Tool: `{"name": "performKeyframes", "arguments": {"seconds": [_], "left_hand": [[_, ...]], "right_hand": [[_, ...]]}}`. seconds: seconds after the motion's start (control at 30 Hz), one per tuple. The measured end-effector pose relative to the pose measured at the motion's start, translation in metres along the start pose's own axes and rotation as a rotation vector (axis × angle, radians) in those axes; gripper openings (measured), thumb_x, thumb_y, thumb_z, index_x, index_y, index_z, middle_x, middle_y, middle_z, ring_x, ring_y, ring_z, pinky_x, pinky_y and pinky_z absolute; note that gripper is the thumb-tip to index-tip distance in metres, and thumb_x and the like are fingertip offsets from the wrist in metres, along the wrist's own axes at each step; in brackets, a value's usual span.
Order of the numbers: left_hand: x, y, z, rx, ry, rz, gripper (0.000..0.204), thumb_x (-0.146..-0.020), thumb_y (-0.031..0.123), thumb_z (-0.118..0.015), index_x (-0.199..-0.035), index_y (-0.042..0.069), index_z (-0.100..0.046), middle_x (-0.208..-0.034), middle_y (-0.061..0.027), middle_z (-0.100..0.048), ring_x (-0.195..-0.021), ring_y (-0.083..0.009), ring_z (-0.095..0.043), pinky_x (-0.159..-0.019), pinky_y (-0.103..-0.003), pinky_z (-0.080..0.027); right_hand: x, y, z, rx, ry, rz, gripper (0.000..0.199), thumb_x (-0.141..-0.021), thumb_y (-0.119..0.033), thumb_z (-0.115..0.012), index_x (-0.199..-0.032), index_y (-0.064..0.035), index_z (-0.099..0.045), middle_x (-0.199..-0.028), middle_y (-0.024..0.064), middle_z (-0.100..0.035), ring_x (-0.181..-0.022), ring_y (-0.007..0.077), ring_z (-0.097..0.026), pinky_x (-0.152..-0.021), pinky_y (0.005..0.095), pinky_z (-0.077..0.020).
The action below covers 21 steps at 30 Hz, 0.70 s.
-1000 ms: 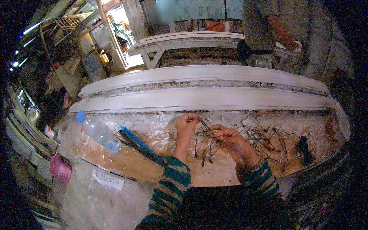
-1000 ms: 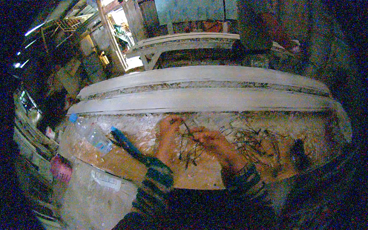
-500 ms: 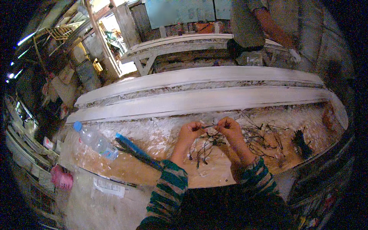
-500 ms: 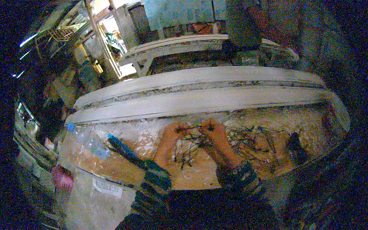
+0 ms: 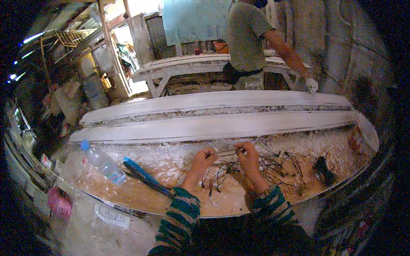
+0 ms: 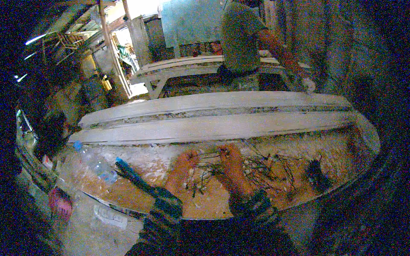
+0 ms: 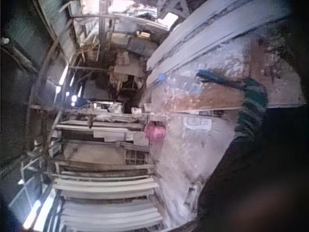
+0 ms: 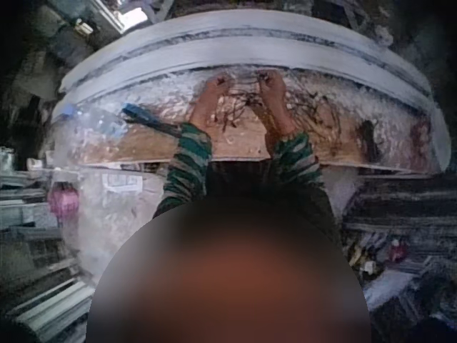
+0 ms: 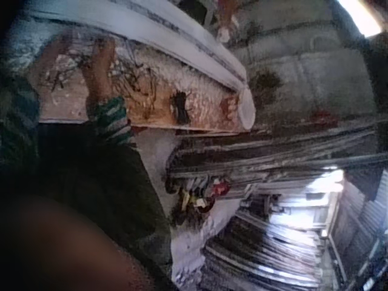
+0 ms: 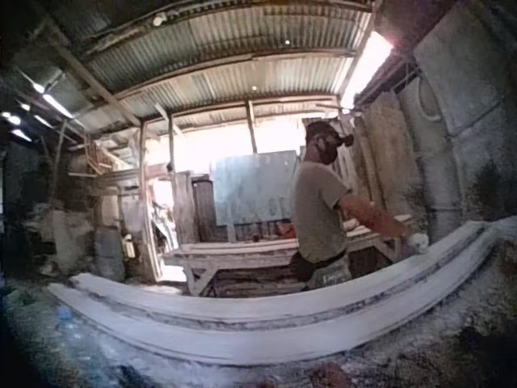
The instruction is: The person sits at a workbench and assembles small wire harnesses by hand. They repeatedly pick up short black wires with connectors, align them, and secure them with blue zip ties. A coworker wipes a long white frame in the background, but the camera wearer focuses on the wire assembly.
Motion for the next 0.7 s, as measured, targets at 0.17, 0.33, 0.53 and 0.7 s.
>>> {"name": "performKeyframes", "arguments": {"seconds": [0.17,0.33,0.53,0.7], "left_hand": [[-0.007,-0.010,0.021,-0.084,0.429,-0.118,0.013,-0.069,0.011,-0.065,-0.074,0.004,-0.056,-0.065,-0.0004,-0.052,-0.061,-0.0093,-0.046,-0.056,-0.023,-0.038],[-0.005,-0.010,0.027,-0.057,0.538,-0.122,0.017,-0.067,0.014,-0.069,-0.074,0.003,-0.058,-0.069,-0.0029,-0.057,-0.065,-0.0116,-0.051,-0.061,-0.025,-0.041],[-0.003,-0.005,0.026,-0.088,0.478,-0.083,0.021,-0.066,0.018,-0.072,-0.072,0.002,-0.060,-0.067,-0.0030,-0.059,-0.062,-0.0127,-0.053,-0.059,-0.025,-0.042],[-0.003,-0.009,0.019,-0.169,0.421,-0.161,0.019,-0.066,0.018,-0.071,-0.072,0.002,-0.062,-0.068,-0.0046,-0.060,-0.062,-0.0123,-0.054,-0.059,-0.025,-0.043]], "right_hand": [[0.004,-0.015,0.001,-0.174,-0.267,-0.172,0.005,-0.073,-0.007,-0.064,-0.076,-0.0054,-0.060,-0.080,0.0039,-0.056,-0.074,0.0131,-0.052,-0.066,0.0267,-0.0419],[0.016,-0.043,-0.011,-0.653,-0.767,-0.364,0.010,-0.078,-0.013,-0.061,-0.079,-0.0034,-0.061,-0.094,0.0058,-0.054,-0.088,0.0144,-0.051,-0.078,0.0289,-0.0409],[0.022,-0.058,-0.002,-0.768,-0.896,-0.432,0.017,-0.080,-0.016,-0.058,-0.087,-0.0017,-0.063,-0.110,0.0090,-0.049,-0.099,0.0196,-0.048,-0.084,0.0318,-0.0391],[0.021,-0.049,-0.003,-0.719,-0.889,-0.250,0.011,-0.076,-0.012,-0.063,-0.082,-0.0023,-0.062,-0.104,0.0082,-0.052,-0.094,0.0178,-0.050,-0.081,0.0292,-0.0398]]}}
Point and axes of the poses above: each hand's wrist, its own x-axis away from the middle knuckle, its own z-axis out of the back of the hand, y = z × x, the point moved 2 cm from there along -x, towards the middle knuckle
